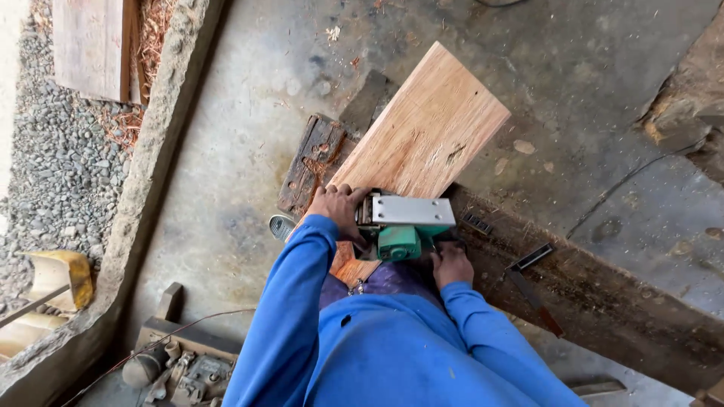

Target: Adjusting and aligning the blades of an electric power planer using a wrench and a metal straight edge.

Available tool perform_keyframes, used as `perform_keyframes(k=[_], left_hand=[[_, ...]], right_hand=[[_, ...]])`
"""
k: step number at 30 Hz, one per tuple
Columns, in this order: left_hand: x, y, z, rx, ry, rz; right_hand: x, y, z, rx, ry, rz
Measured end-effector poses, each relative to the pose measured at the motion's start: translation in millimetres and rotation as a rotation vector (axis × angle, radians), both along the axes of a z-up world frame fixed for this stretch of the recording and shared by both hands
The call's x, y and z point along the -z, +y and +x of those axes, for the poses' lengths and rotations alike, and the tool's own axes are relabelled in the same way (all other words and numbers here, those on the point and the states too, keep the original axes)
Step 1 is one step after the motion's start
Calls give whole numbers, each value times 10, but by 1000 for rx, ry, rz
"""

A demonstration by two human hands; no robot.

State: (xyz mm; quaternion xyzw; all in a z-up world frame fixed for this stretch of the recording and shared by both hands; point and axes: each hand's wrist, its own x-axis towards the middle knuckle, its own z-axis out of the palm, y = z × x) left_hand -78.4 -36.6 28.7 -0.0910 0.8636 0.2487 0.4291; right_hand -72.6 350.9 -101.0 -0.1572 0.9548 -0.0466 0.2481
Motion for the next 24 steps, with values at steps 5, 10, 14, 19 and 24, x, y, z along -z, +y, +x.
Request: perform_keyframes(k=[5, 10, 14, 19, 24], left_hand=[[3, 89, 49, -92, 22, -30], [26, 128, 220, -190, 16, -6], [-29, 133, 275, -269, -2, 23], [22, 198, 406, -339, 15, 22], [93, 247, 413, -377, 27, 29]], right_hand=[[-219, 50, -134, -225, -333, 130], [-1075, 314, -265, -268, -451, -149], [-2118, -794, -645, -261, -107, -754], [-1404, -1989, -919, -237, -202, -574], [-1101, -2371, -871, -284, -254, -433]])
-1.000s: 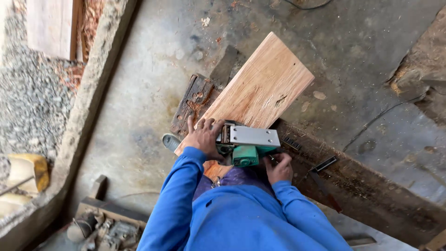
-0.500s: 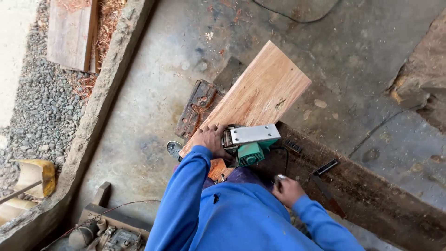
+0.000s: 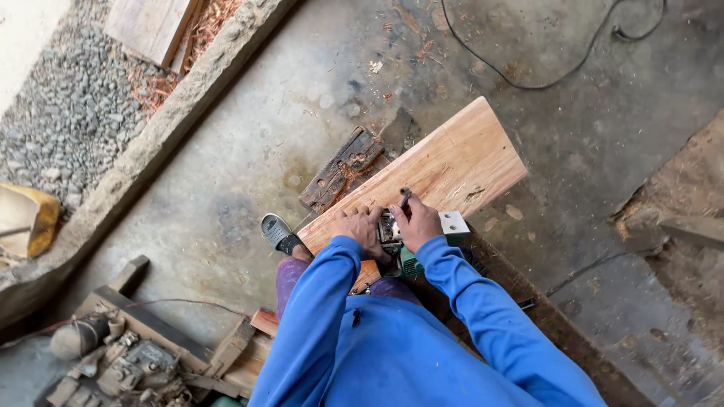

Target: Adjusting and aligning the blades of an electric power planer using a wrench and a metal straight edge.

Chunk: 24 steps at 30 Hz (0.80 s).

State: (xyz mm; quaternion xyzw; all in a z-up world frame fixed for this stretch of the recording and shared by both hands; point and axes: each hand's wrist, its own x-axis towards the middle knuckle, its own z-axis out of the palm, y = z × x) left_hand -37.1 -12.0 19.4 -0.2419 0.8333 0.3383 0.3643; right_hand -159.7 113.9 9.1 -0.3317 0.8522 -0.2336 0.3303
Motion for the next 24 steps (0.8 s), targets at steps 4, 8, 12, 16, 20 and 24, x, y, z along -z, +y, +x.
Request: perform_keyframes(k=[4, 8, 12, 16, 20, 24], left_hand=[[-69, 5, 47, -12, 7, -25], [38, 41, 116, -24, 57, -42], [42, 37, 126, -25, 87, -41], [-12, 31, 132, -27, 77, -21], [-37, 1, 108, -26, 60, -12], [22, -72, 237, -34, 97, 66]], right_hand=[[9, -15, 76, 80, 4, 16], [43, -17, 82, 114, -48, 12], [342, 109, 59, 50, -5, -11], [147, 3, 74, 109, -97, 51], [41, -79, -9, 165, -107, 28], [303, -41, -104, 195, -207, -113]])
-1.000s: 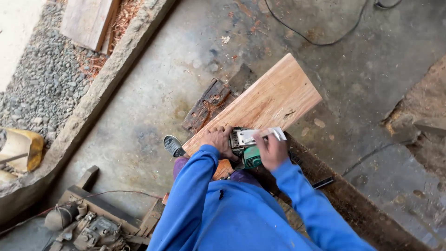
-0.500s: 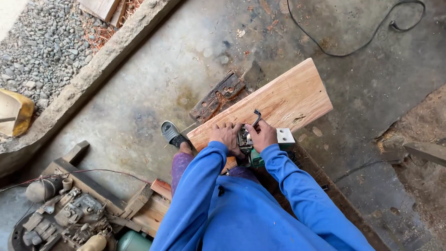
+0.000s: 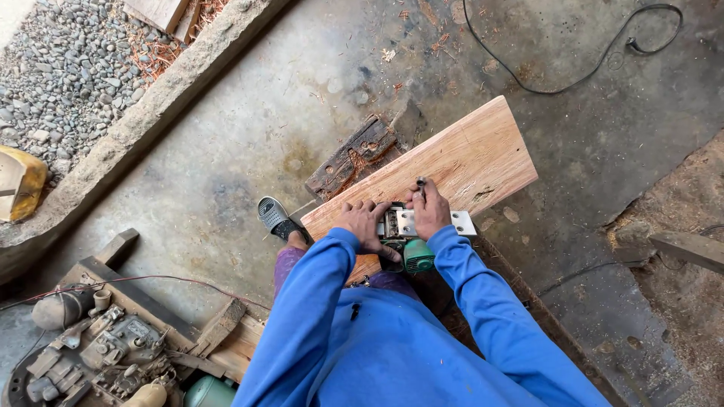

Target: Adjusting and aligning the blades of an electric power planer using a wrench and a metal straight edge.

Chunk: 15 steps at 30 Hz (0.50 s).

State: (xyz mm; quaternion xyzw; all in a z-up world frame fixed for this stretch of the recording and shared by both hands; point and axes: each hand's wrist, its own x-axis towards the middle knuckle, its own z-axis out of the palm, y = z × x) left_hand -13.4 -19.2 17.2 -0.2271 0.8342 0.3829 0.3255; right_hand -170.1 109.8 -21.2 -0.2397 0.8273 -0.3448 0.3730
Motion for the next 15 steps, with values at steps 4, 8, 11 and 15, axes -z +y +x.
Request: perform_keyframes(k=[4, 8, 11, 15], left_hand=[[415, 93, 172, -114, 121, 87], [595, 121, 238, -171, 169, 94], [465, 94, 256, -220, 188, 115], [418, 72, 248, -276, 206, 129]], right_hand=[[63, -146, -40, -263, 6, 191], [264, -264, -74, -582, 93, 400], [317, -229, -67, -560, 61, 411], [259, -166, -94, -499, 59, 362]])
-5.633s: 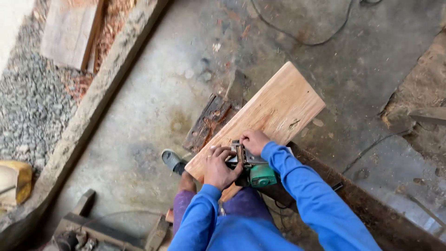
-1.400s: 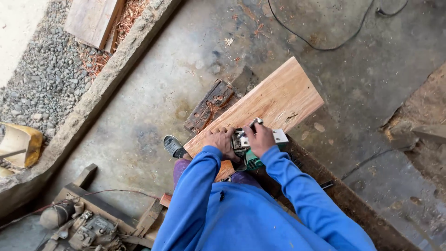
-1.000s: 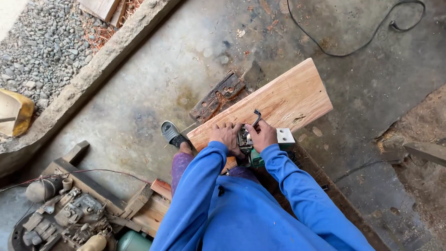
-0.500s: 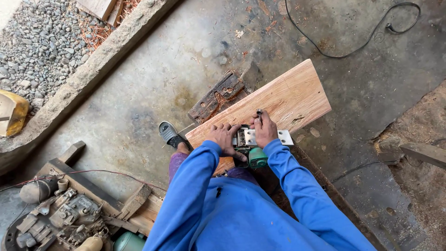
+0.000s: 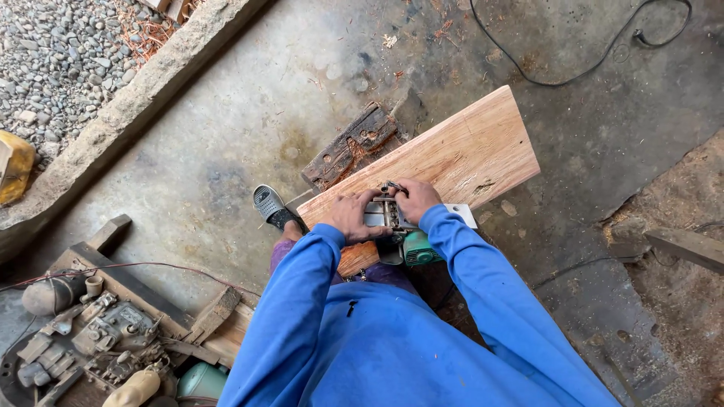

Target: Adjusting and aligning the blades of an electric power planer using a wrench and a metal straight edge.

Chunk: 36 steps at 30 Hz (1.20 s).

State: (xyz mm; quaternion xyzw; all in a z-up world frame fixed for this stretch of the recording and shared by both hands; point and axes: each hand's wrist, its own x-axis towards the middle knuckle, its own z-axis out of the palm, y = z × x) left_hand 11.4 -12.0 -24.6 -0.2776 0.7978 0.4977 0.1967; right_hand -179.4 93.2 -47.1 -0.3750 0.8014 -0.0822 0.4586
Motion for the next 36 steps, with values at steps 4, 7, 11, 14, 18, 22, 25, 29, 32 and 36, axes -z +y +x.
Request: perform_keyframes(k=[4, 7, 11, 14, 18, 22, 25, 29, 32, 36], left_hand=[[-359, -149, -130, 126, -83, -15], [-445, -242, -257, 227, -178, 12], [-335, -310, -369, 284, -248, 66], [-369, -310, -369, 293, -260, 66], [-373, -275, -343, 306, -271, 64], [-329, -122, -227, 211, -229, 27], [-164, -22, -113, 104, -145, -26], [-112, -1, -95, 32, -76, -74], [-74, -2, -90, 14, -75, -76], [-123, 4, -80, -20, -62, -57]], right_hand=[[44, 29, -8, 94, 46, -121], [52, 63, -3, 192, 75, -209], [-67, 62, -13, 227, 62, -234], [-14, 97, -47, 146, 26, -158], [87, 99, -58, 85, -20, -88], [209, 120, -64, 42, -58, -61], [302, 117, -73, 17, -68, -72], [319, 88, -79, -21, -76, -50], [367, 81, -92, -8, -88, -27], [369, 77, -81, -5, -104, -14]])
